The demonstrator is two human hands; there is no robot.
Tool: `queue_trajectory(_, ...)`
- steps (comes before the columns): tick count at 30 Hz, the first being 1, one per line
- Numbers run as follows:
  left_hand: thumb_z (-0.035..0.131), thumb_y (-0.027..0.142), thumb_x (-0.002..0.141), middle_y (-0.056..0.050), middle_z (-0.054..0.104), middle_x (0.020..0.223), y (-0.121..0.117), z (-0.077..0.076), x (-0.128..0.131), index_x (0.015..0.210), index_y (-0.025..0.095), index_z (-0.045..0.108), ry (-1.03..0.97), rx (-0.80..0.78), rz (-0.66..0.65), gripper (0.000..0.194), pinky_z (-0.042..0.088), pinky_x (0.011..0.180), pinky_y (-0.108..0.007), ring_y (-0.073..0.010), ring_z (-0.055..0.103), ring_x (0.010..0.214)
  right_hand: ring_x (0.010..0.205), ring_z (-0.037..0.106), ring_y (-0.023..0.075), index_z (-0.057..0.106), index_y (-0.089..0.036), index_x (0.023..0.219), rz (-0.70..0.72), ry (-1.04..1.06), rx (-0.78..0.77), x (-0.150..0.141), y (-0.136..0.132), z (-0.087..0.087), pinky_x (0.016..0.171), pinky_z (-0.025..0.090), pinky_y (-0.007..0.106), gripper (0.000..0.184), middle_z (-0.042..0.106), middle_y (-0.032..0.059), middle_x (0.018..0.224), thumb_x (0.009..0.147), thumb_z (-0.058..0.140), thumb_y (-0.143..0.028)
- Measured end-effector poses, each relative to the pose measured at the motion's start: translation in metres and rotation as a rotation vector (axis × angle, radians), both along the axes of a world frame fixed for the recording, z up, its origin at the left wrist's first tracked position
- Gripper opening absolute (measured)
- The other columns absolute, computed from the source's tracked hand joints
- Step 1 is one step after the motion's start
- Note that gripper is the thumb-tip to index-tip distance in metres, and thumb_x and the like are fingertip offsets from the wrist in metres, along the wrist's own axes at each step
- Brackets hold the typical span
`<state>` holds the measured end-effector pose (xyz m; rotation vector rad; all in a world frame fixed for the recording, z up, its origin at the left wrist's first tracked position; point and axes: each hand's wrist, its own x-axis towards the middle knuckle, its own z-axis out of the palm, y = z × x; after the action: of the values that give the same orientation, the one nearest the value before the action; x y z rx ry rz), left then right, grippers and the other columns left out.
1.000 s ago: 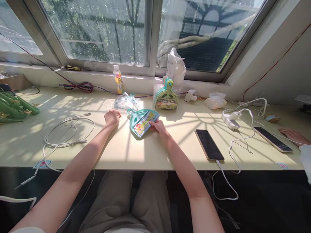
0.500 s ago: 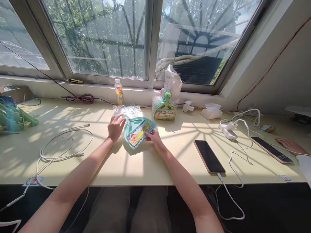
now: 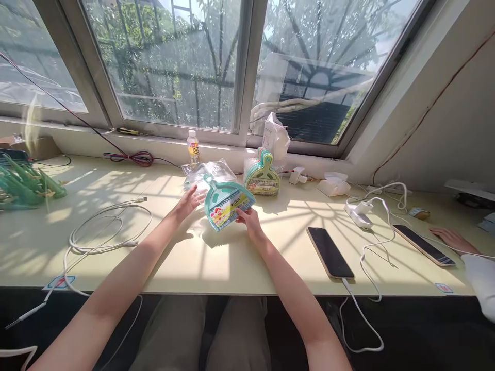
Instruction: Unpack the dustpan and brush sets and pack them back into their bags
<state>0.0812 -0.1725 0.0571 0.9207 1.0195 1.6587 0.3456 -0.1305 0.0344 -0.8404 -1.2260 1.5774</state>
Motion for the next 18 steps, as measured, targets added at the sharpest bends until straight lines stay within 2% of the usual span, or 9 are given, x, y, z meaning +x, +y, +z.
queue_trajectory(2, 0.088, 0.050, 0.079, -0.022, 0.066, 0.143, -0.002, -0.002, 0.007, 0.134, 0.016, 0.067, 0.018, 0.010, -0.083, 0.068, 0.055, 0.111, -0.051, -0.0392, 0.066, 0.130, 0.067, 0.071, 0.0184, 0.076, -0.018, 0.083, 0.024, -0.016, 0.000, -0.002, 0.000, -0.002, 0.065, 0.061, 0.033, 0.049, 0.080, 0.0045, 0.080, 0.050, 0.101, -0.046)
queue_trajectory(4, 0.091, 0.041, 0.076, -0.019, 0.072, 0.135, -0.006, -0.004, 0.016, 0.126, 0.018, 0.072, 0.048, 0.016, -0.164, 0.059, 0.058, 0.105, -0.048, -0.0381, 0.069, 0.124, 0.068, 0.071, 0.0188, 0.076, -0.018, 0.083, 0.027, -0.012, -0.006, -0.005, 0.000, -0.004, 0.065, 0.062, 0.034, 0.048, 0.080, 0.0046, 0.081, 0.050, 0.101, -0.044)
queue_trajectory(8, 0.094, 0.032, 0.071, -0.015, 0.078, 0.119, -0.012, -0.010, 0.033, 0.124, 0.019, 0.074, 0.074, -0.062, -0.364, 0.058, 0.059, 0.098, -0.047, -0.0366, 0.073, 0.116, 0.073, 0.072, 0.0187, 0.076, -0.019, 0.082, -0.045, 0.050, -0.039, -0.007, 0.002, -0.008, 0.069, 0.063, 0.032, 0.041, 0.080, 0.0040, 0.084, 0.054, 0.099, -0.037)
queue_trajectory(10, 0.096, 0.035, 0.071, -0.015, 0.079, 0.118, -0.013, -0.013, 0.038, 0.123, 0.019, 0.075, 0.095, -0.095, -0.431, 0.058, 0.059, 0.097, -0.046, -0.0361, 0.074, 0.115, 0.075, 0.072, 0.0178, 0.076, -0.019, 0.082, -0.088, 0.077, -0.045, -0.005, 0.003, -0.008, 0.071, 0.063, 0.031, 0.037, 0.080, 0.0037, 0.085, 0.057, 0.097, -0.036)
queue_trajectory(13, 0.091, 0.054, 0.077, -0.016, 0.078, 0.122, -0.011, -0.018, 0.041, 0.127, 0.020, 0.075, 0.065, -0.117, -0.490, 0.063, 0.059, 0.101, -0.048, -0.0371, 0.073, 0.118, 0.076, 0.072, 0.0171, 0.077, -0.019, 0.084, -0.126, 0.091, -0.043, -0.002, 0.004, -0.007, 0.074, 0.064, 0.030, 0.032, 0.080, 0.0030, 0.086, 0.062, 0.094, -0.035)
queue_trajectory(15, 0.080, 0.066, 0.084, -0.017, 0.078, 0.123, -0.007, -0.020, 0.040, 0.129, 0.019, 0.074, 0.012, -0.128, -0.498, 0.065, 0.056, 0.108, -0.050, -0.0372, 0.072, 0.122, 0.078, 0.073, 0.0174, 0.077, -0.019, 0.085, -0.137, 0.094, -0.040, -0.002, 0.004, -0.006, 0.075, 0.065, 0.030, 0.031, 0.080, 0.0032, 0.088, 0.063, 0.093, -0.035)
queue_trajectory(18, 0.069, 0.065, 0.094, -0.014, 0.078, 0.127, 0.002, -0.025, 0.041, 0.131, 0.019, 0.072, -0.080, -0.076, -0.346, 0.059, 0.054, 0.113, -0.045, -0.0326, 0.072, 0.123, 0.080, 0.074, 0.0175, 0.078, -0.019, 0.086, -0.132, 0.090, -0.040, -0.003, 0.001, -0.005, 0.077, 0.066, 0.030, 0.031, 0.082, 0.0041, 0.092, 0.063, 0.094, -0.033)
